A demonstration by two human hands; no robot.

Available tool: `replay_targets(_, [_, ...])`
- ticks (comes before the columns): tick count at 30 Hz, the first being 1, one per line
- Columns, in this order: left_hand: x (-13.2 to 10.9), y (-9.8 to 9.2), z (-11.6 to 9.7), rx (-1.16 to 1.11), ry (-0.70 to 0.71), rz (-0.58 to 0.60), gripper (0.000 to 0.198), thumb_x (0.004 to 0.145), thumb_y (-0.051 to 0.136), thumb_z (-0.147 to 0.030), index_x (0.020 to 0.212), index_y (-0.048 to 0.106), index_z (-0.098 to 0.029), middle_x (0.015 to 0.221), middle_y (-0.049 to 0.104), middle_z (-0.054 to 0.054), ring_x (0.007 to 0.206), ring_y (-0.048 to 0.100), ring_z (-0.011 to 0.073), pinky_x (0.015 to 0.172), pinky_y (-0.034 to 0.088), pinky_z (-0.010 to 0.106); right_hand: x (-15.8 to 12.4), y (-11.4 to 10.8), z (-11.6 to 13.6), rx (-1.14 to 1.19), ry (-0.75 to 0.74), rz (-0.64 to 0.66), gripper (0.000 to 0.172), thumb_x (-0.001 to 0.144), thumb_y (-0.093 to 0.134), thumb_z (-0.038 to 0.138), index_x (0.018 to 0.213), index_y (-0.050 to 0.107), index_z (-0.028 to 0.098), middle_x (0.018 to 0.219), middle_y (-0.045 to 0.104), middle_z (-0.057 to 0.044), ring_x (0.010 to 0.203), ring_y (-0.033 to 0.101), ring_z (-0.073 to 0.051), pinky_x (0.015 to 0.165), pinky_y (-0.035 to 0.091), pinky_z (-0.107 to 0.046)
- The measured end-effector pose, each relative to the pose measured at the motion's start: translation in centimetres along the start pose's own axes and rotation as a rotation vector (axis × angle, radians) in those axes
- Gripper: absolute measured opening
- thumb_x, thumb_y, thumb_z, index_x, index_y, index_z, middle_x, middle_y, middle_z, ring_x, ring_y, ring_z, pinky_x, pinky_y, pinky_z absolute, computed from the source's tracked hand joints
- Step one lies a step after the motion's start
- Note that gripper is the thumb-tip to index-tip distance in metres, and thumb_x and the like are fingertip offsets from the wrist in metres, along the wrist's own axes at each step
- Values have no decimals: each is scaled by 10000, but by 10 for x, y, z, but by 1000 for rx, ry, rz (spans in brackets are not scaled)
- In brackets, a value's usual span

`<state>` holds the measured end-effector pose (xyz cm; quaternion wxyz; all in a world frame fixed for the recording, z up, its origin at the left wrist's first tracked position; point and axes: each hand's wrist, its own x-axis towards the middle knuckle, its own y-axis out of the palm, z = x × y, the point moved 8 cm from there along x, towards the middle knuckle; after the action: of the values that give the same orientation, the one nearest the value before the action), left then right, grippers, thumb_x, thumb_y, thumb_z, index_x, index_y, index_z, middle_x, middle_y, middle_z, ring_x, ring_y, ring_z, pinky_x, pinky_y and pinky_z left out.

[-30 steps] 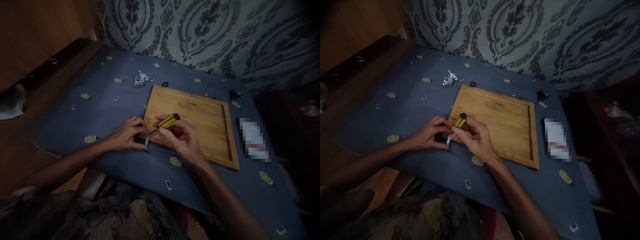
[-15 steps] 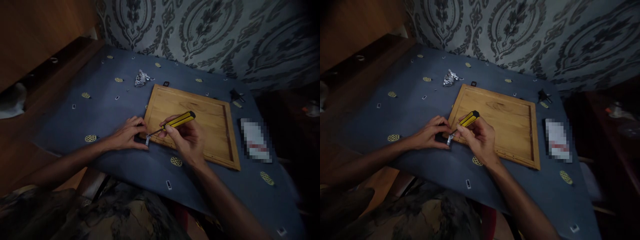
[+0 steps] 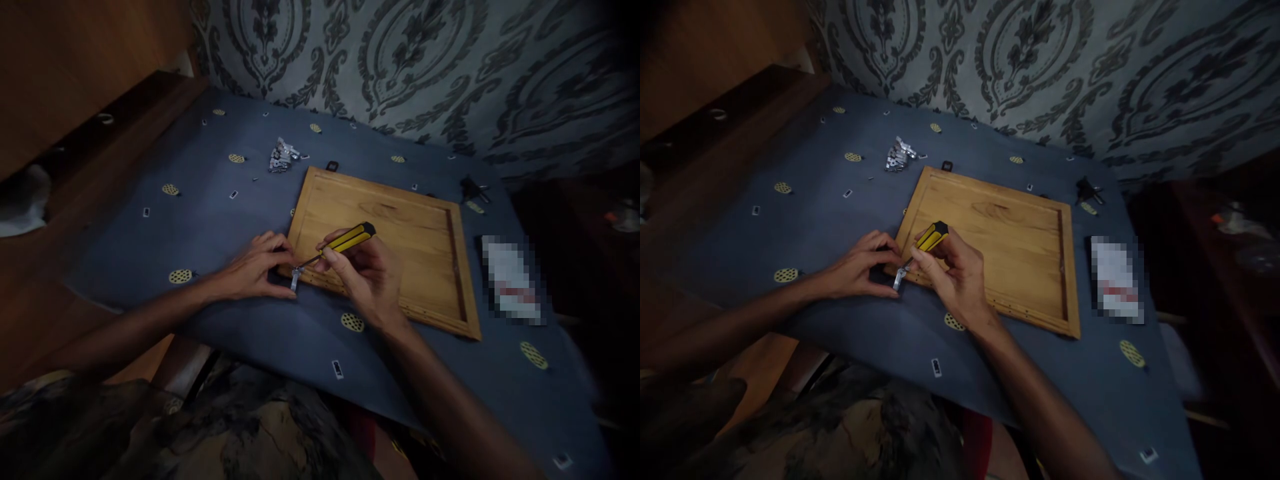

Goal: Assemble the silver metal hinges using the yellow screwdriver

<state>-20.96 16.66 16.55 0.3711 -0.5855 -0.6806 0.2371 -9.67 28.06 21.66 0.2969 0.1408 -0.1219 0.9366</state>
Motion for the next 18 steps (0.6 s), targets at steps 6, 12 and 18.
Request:
replay_targets(6, [0,1,1,11,-4,-2,524,836,806,-655,1122,746,-220,1163,637,79,1077,550,267,953,438,401,0,1,-2,35,-15,15,100,923,770,306,973,709,244,839,717,32,635,709,-117,630,586,-276])
replay_targets(12, [1,0,0,17,-11,7,508,840,811,-639,1126,747,-224,1160,638,75,1058,550,262,943,444,399,-1,1,3,-75,-14,64,220,887,814,434,867,712,240,830,706,1,717,687,-156,655,615,-310])
replay_targets(18, [0,0,-2,25,7,-7,536,837,808,-650,1146,741,-217,1170,633,85,1061,547,266,936,443,402,0,0,9,-137,-26,78,219,888,814,436,869,723,238,828,707,-1,688,686,-149,636,606,-303])
